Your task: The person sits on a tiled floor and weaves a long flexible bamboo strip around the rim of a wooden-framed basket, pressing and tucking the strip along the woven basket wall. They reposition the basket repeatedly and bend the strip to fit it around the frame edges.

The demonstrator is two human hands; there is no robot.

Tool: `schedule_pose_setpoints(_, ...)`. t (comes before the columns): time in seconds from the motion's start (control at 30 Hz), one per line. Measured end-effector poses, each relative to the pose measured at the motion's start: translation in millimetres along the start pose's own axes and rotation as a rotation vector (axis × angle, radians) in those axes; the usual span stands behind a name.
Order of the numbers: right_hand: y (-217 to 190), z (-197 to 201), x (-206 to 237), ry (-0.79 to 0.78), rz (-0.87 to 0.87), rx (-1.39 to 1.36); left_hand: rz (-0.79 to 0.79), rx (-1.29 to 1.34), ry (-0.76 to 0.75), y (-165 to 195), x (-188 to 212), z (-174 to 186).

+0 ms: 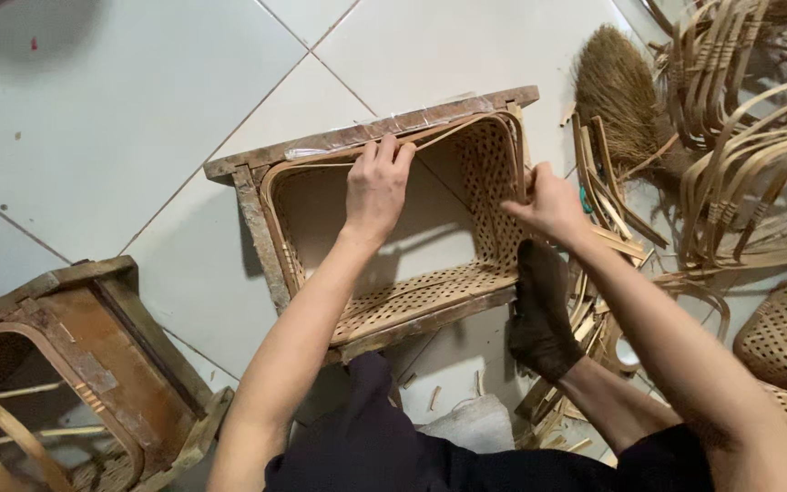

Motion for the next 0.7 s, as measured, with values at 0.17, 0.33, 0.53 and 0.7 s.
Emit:
schedule_pose_setpoints(0.17, 7, -35, -2, 0.301, 0.111, 0.135, 0.005, -0.012, 0.027, 1, -6, 3)
schedule_pose_setpoints(0.33, -3, -46, 1, 0.315, -0.039, 0.177, 0.008, -0.055, 0.037, 3, -7, 0)
schedule_pose_setpoints(0.53, -10, -54, 0, 0.367, -0.016, 0.243, 0.038, -0.052, 0.021, 0, -12, -8)
schedule_pose_setpoints(0.7, -13, -57, 3, 0.430, 0.043, 0.319, 0.049, 0.045, -0.024, 1, -13, 1)
Point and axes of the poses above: each hand's wrist, its own x-axis away from the middle knuckle, its own z-axis out of the back of the hand, y = z × x, the point moved 1 cm from there along -x, towards the middle knuckle, and after that the axes turned 13 degrees about -y, right-handed, at the moved point
